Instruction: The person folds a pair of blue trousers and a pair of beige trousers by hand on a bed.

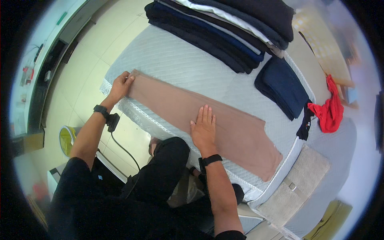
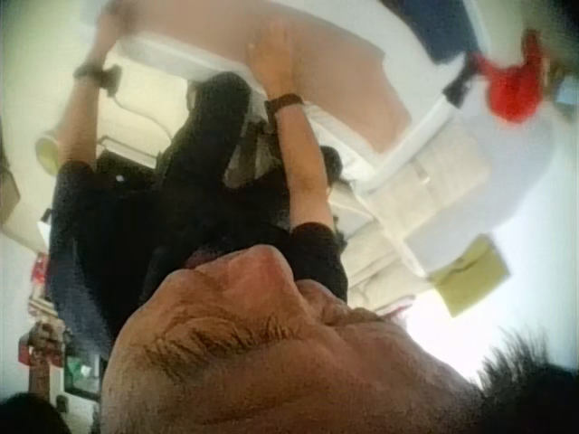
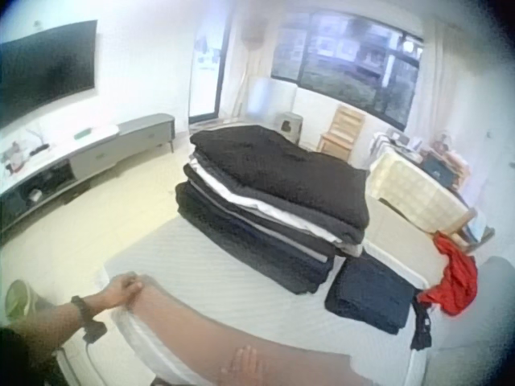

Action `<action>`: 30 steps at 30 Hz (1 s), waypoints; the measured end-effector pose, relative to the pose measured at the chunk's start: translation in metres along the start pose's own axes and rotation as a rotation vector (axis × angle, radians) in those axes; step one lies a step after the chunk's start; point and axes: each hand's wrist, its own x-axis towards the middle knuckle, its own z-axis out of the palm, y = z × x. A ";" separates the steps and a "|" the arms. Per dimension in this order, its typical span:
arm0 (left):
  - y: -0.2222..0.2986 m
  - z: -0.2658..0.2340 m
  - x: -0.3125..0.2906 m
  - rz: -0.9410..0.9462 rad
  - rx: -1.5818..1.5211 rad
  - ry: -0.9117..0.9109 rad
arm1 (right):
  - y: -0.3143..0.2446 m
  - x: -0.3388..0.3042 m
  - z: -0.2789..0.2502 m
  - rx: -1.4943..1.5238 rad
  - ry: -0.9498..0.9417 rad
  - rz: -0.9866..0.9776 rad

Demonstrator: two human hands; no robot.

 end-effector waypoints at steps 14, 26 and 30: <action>0.280 0.021 -0.092 0.229 -0.350 -0.311 | 0.008 -0.006 -0.009 0.092 0.033 0.031; 0.275 0.272 -0.163 0.545 0.060 -0.494 | 0.066 -0.159 -0.065 0.292 -0.053 0.061; 0.240 0.266 -0.161 0.368 -0.004 -0.657 | 0.104 -0.193 -0.073 0.340 -0.143 0.098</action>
